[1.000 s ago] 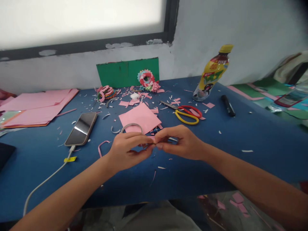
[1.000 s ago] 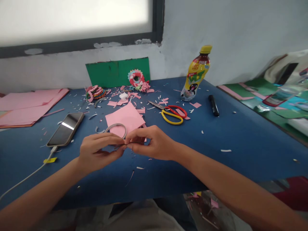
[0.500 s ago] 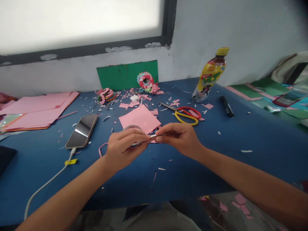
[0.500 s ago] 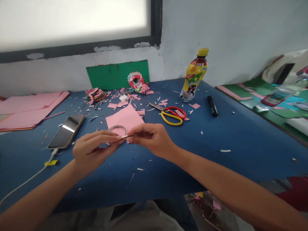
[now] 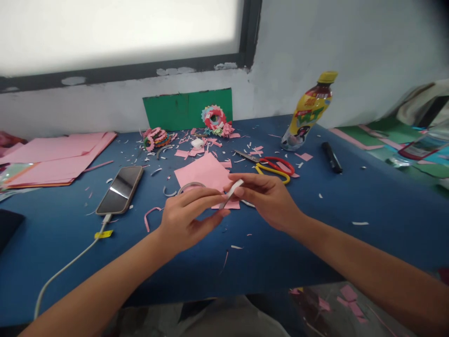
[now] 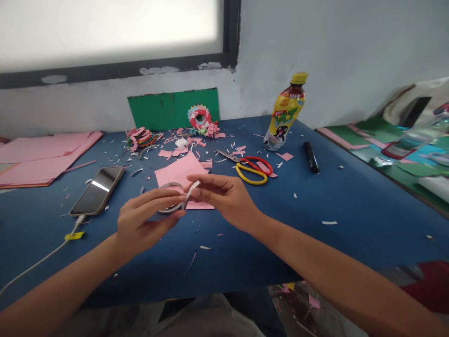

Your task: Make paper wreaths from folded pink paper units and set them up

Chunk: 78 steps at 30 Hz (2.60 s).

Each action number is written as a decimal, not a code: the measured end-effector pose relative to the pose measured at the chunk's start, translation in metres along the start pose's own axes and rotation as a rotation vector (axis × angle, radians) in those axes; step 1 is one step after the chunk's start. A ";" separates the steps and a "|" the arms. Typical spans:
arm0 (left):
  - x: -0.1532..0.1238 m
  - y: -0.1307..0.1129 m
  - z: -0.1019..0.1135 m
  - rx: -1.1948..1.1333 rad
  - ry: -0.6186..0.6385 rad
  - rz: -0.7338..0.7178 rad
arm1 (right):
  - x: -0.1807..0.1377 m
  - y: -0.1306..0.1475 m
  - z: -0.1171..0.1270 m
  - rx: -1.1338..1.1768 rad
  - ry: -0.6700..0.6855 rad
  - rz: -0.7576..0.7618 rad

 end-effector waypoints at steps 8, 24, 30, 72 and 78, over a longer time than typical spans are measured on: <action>-0.001 0.017 -0.004 -0.197 -0.009 0.284 | -0.015 0.035 -0.032 -0.718 0.239 0.394; 0.000 0.019 -0.005 -0.212 0.016 0.313 | -0.018 0.032 -0.041 -0.811 0.327 0.421; 0.001 0.018 -0.004 -0.194 0.008 0.299 | -0.017 0.030 -0.041 -0.794 0.332 0.407; -0.008 0.041 -0.016 -0.388 0.036 0.567 | -0.008 0.008 -0.031 -0.574 0.294 0.148; -0.009 0.043 -0.017 -0.432 0.030 0.585 | -0.007 0.003 -0.034 -0.364 0.312 0.087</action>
Point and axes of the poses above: each hand's wrist, its own x-axis towards the middle knuckle, its own z-axis out of the back of the hand, y = z × x, the point moved 9 cm from there along x, towards the middle knuckle, and after that the axes turned 6 degrees about y, right-handed, at the moved point
